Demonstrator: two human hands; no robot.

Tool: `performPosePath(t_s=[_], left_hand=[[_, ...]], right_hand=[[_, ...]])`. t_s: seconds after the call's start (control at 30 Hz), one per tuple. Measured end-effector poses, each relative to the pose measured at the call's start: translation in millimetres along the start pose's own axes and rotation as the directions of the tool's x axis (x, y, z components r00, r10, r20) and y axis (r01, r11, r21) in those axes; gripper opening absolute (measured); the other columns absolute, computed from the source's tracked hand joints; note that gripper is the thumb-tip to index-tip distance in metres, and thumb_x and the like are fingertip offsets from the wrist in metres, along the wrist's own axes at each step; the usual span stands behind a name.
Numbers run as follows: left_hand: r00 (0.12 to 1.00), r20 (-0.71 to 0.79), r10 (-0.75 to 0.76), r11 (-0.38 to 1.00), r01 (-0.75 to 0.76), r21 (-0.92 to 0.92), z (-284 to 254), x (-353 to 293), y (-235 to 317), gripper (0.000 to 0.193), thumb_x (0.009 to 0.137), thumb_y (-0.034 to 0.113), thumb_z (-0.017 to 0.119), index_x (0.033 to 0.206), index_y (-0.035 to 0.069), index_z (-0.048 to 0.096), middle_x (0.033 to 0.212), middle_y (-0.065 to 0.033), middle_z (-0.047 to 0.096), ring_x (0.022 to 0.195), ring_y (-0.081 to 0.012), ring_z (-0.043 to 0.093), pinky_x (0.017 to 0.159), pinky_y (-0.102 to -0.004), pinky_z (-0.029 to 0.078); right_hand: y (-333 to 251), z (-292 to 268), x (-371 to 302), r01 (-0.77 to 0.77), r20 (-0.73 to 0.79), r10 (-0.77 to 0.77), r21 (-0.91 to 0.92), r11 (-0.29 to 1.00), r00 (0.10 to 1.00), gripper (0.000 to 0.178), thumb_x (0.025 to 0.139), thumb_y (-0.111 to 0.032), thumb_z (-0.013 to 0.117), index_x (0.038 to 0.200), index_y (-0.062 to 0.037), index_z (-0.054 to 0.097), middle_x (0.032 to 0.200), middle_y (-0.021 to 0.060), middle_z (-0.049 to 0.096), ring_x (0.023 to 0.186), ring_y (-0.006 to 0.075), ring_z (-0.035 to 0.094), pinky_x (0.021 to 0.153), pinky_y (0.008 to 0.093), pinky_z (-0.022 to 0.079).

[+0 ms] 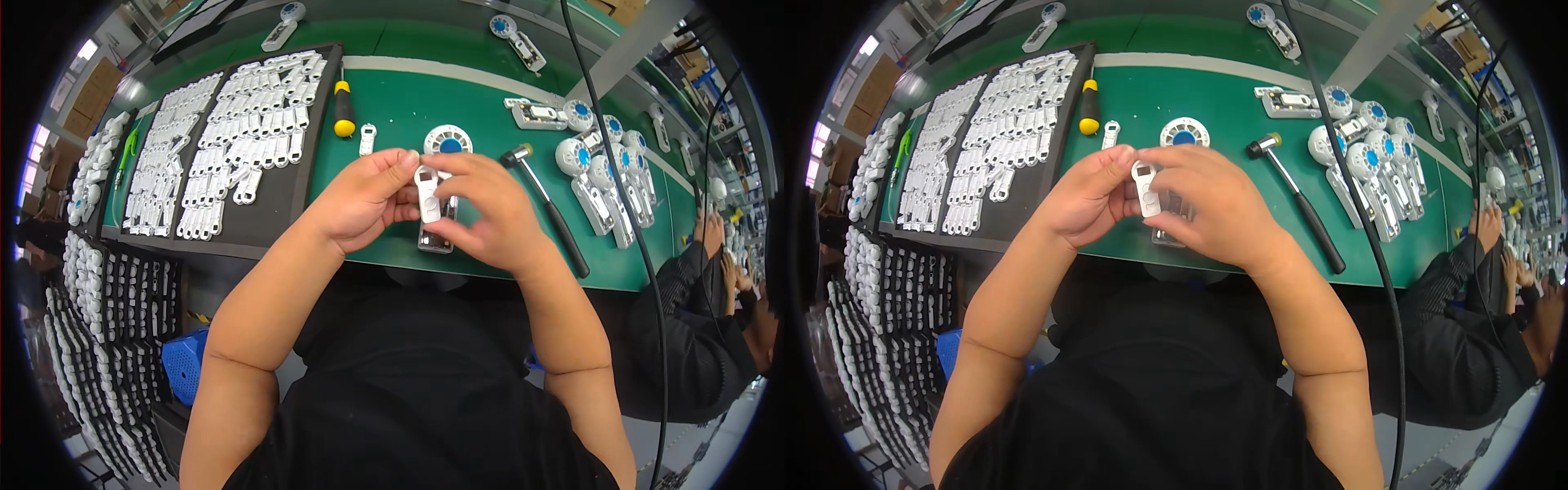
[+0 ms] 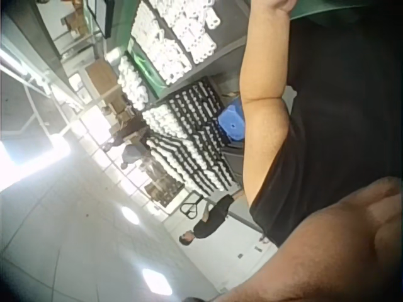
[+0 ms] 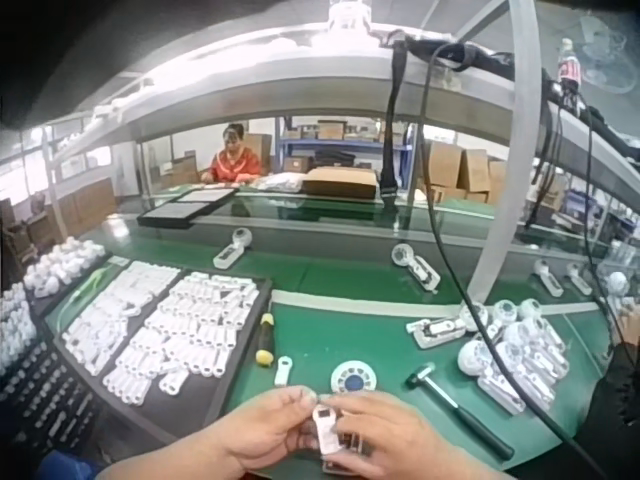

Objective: The recorder is manually assembling small white electronic component housings, using a small hammer to tap parts into place.

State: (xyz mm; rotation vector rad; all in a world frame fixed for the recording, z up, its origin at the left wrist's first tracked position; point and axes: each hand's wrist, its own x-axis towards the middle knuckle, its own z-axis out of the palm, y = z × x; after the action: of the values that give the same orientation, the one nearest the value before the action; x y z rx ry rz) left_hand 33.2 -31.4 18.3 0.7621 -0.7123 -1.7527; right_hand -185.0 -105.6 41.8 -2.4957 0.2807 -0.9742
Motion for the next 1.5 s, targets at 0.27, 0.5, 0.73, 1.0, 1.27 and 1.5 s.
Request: performPosePath(t_s=[0.27, 0.5, 0.73, 1.0, 1.27, 1.5], left_hand=[[0.89, 0.21, 0.404, -0.082, -0.193, 0.978, 19.7, -12.3, -31.9, 0.063, 0.085, 0.032, 0.089, 0.134, 0.002, 0.062, 0.142, -0.0162, 0.065, 0.135, -0.0358, 0.059, 0.115, -0.0469, 0.048], [0.888, 0.212, 0.407, -0.099, -0.188, 0.977, 9.5, -6.1, -46.3, 0.071, 0.078, 0.034, 0.093, 0.135, 0.005, 0.064, 0.154, -0.0167, 0.055, 0.145, -0.0398, 0.048, 0.12, -0.0501, 0.042], [0.914, 0.163, 0.371, -0.01, -0.172, 0.985, 11.2, -5.7, -44.9, 0.069, 0.078, 0.033, 0.093, 0.135, 0.006, 0.064, 0.152, -0.0171, 0.052, 0.143, -0.0403, 0.048, 0.118, -0.0495, 0.042], [0.908, 0.168, 0.384, 0.033, -0.195, 0.98, 11.2, -6.4, -47.7, 0.07, 0.078, 0.032, 0.093, 0.135, 0.006, 0.064, 0.151, -0.018, 0.052, 0.143, -0.0405, 0.049, 0.118, -0.0501, 0.041], [0.829, 0.275, 0.488, -0.081, -0.27, 0.959, 3.6, -9.8, -54.3, 0.071, 0.08, 0.033, 0.091, 0.138, 0.003, 0.063, 0.147, -0.0189, 0.058, 0.14, -0.0429, 0.053, 0.116, -0.0511, 0.045], [0.808, 0.356, 0.469, -0.273, -0.251, 0.929, 8.0, -9.2, -58.1, 0.067, 0.084, 0.037, 0.087, 0.136, 0.002, 0.064, 0.142, -0.0187, 0.062, 0.137, -0.0435, 0.055, 0.11, -0.0513, 0.05]], right_hand=[[32.0, -7.4, -68.8, -0.294, -0.25, 0.328, 0.165, 0.942, 0.911, 0.049, 0.077, -0.002, 0.089, 0.119, -0.003, 0.064, 0.144, 0.0197, 0.065, 0.131, 0.0312, 0.064, 0.111, 0.0424, 0.05], [32.6, 4.9, -70.7, -0.359, -0.264, 0.435, 0.289, 0.887, 0.861, 0.046, 0.075, -0.011, 0.09, 0.116, -0.0043, 0.069, 0.135, 0.0168, 0.071, 0.123, 0.0334, 0.069, 0.106, 0.0414, 0.053], [32.9, 2.1, -74.5, -0.355, -0.162, 0.383, 0.18, 0.918, 0.909, 0.049, 0.078, -0.005, 0.088, 0.122, -0.0013, 0.067, 0.144, 0.0199, 0.065, 0.131, 0.0305, 0.064, 0.112, 0.0411, 0.049], [22.2, 0.2, -63.8, -0.298, -0.123, 0.295, -0.005, 0.954, 0.947, 0.045, 0.075, -0.012, 0.089, 0.116, -0.0026, 0.072, 0.138, 0.017, 0.071, 0.123, 0.0344, 0.068, 0.106, 0.0417, 0.052], [20.7, 4.4, -65.7, -0.317, -0.118, 0.314, -0.007, 0.948, 0.942, 0.045, 0.074, -0.012, 0.088, 0.115, -0.0024, 0.072, 0.136, 0.0161, 0.072, 0.122, 0.035, 0.068, 0.104, 0.0421, 0.053], [24.9, 4.9, -67.1, -0.343, -0.135, 0.346, 0.042, 0.938, 0.929, 0.044, 0.075, -0.013, 0.089, 0.115, -0.0032, 0.073, 0.135, 0.0153, 0.073, 0.121, 0.0343, 0.068, 0.104, 0.0419, 0.053]])
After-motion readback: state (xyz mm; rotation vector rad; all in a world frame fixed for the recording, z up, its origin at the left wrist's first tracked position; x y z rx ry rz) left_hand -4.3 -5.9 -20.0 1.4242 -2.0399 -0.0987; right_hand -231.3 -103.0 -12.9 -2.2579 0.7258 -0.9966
